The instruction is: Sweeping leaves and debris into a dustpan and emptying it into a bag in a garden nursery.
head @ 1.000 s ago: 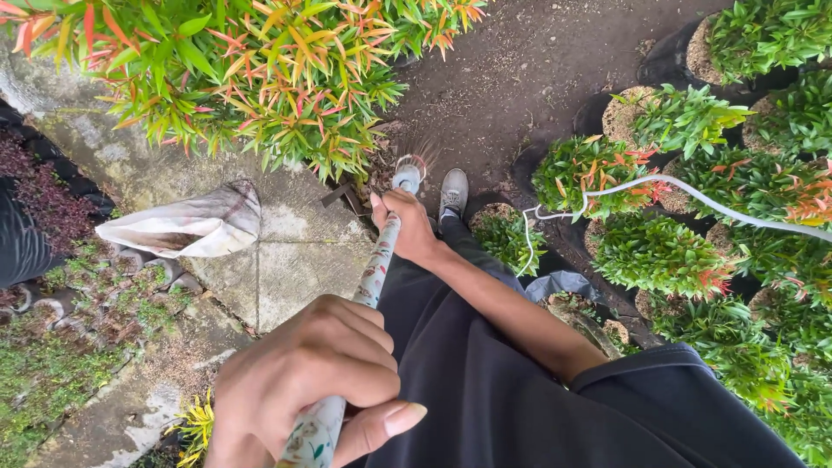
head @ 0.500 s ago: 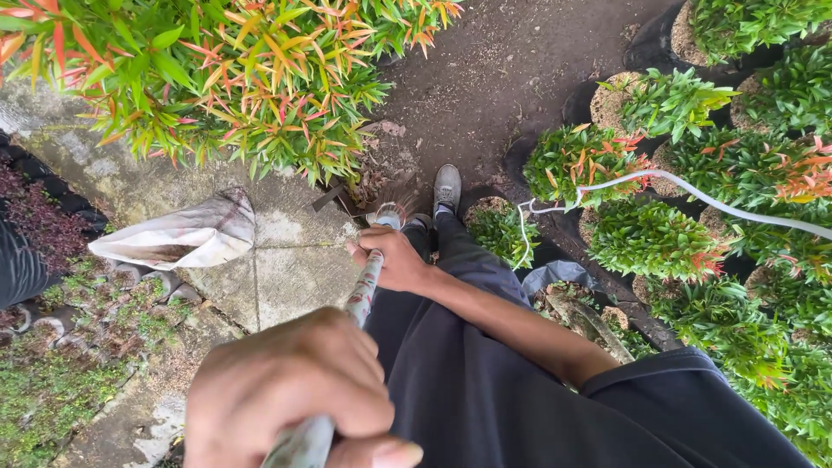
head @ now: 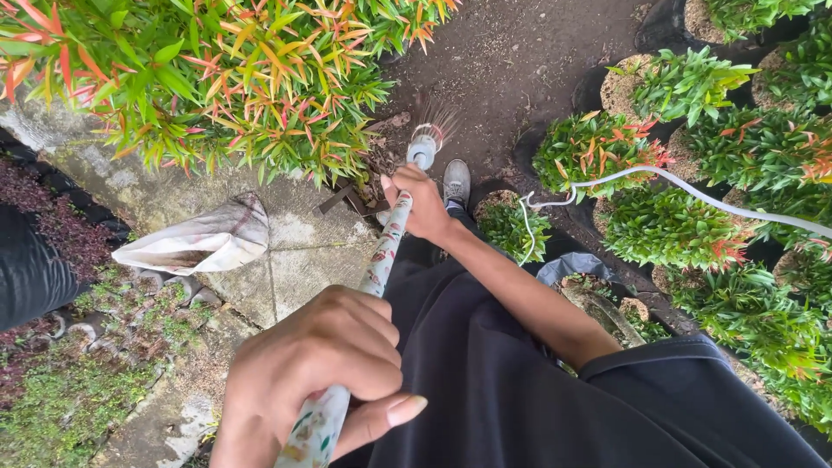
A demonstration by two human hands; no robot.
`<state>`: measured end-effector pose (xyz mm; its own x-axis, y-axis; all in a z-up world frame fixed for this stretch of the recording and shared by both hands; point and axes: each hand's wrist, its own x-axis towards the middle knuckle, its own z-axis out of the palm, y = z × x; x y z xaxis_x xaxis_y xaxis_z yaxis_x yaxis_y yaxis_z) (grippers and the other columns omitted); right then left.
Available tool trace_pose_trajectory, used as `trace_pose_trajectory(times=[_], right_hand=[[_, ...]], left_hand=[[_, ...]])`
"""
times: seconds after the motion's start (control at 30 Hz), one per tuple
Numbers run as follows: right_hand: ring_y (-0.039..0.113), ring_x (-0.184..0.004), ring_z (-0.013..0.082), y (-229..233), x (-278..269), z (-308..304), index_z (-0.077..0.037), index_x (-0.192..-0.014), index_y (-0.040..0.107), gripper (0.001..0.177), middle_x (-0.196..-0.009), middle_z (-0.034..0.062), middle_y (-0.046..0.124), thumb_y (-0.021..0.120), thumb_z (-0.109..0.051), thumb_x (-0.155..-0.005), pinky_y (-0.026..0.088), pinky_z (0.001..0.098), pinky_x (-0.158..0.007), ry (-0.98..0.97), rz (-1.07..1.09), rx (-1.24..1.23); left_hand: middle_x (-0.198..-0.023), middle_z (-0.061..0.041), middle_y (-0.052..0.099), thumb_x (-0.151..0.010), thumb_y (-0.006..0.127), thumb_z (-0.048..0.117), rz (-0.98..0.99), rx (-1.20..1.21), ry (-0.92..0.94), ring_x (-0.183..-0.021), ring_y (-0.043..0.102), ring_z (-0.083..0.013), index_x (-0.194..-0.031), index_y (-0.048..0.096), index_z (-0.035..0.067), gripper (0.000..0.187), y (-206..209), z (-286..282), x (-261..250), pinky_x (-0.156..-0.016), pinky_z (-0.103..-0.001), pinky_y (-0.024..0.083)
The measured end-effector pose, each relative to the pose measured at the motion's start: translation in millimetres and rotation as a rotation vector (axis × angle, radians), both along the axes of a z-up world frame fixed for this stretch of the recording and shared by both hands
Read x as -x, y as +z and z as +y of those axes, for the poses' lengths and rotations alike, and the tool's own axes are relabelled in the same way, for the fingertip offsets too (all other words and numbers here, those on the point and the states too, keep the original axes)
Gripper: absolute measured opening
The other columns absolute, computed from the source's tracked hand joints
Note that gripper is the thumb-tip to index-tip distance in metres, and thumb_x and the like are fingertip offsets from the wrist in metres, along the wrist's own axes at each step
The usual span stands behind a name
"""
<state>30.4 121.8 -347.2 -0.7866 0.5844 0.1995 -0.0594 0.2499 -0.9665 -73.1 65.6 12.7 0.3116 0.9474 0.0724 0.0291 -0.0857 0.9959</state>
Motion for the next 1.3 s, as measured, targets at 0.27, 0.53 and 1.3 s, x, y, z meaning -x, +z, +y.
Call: trace_pose_trajectory(times=[0.27,0.53,1.3], right_hand=[[0.035,-0.063,0.0125,46,-13,-43,-0.017,-0.066,0.043,0.046,-0.063,-0.0023,0.039,0.046,-0.032,-0.109,0.034,0.0319,-0.070,-0.032,-0.041,0.121],[0.029,-0.063,0.0171,-8,-33,-59,-0.013,-0.067,0.028,0.047,-0.064,0.0022,0.031,0.049,-0.023,-0.108,0.028,0.0364,-0.062,0.105,-0.047,0.165],[0.025,-0.041,0.0103,15,-42,43,-0.016,-0.055,0.026,0.058,-0.047,-0.0026,0.025,0.054,-0.016,-0.106,0.020,0.0275,-0.042,0.294,-0.012,-0.105]], left_hand=[[-0.063,-0.006,0.023,-0.117,0.013,0.040,-0.144,-0.072,-0.149,-0.050,0.028,-0.0266,-0.070,0.028,0.006,0.060,10,-11,7,-0.057,-0.039,0.021],[-0.065,-0.004,0.042,-0.098,0.061,0.017,0.078,0.137,0.273,-0.059,0.047,-0.0211,-0.072,0.042,0.012,0.032,-8,-5,-18,-0.063,-0.032,0.040],[-0.058,-0.005,0.016,-0.101,0.044,0.017,-0.016,-0.087,0.609,-0.048,0.018,-0.0209,-0.064,0.020,0.007,0.045,30,-3,-47,-0.058,-0.037,0.016]])
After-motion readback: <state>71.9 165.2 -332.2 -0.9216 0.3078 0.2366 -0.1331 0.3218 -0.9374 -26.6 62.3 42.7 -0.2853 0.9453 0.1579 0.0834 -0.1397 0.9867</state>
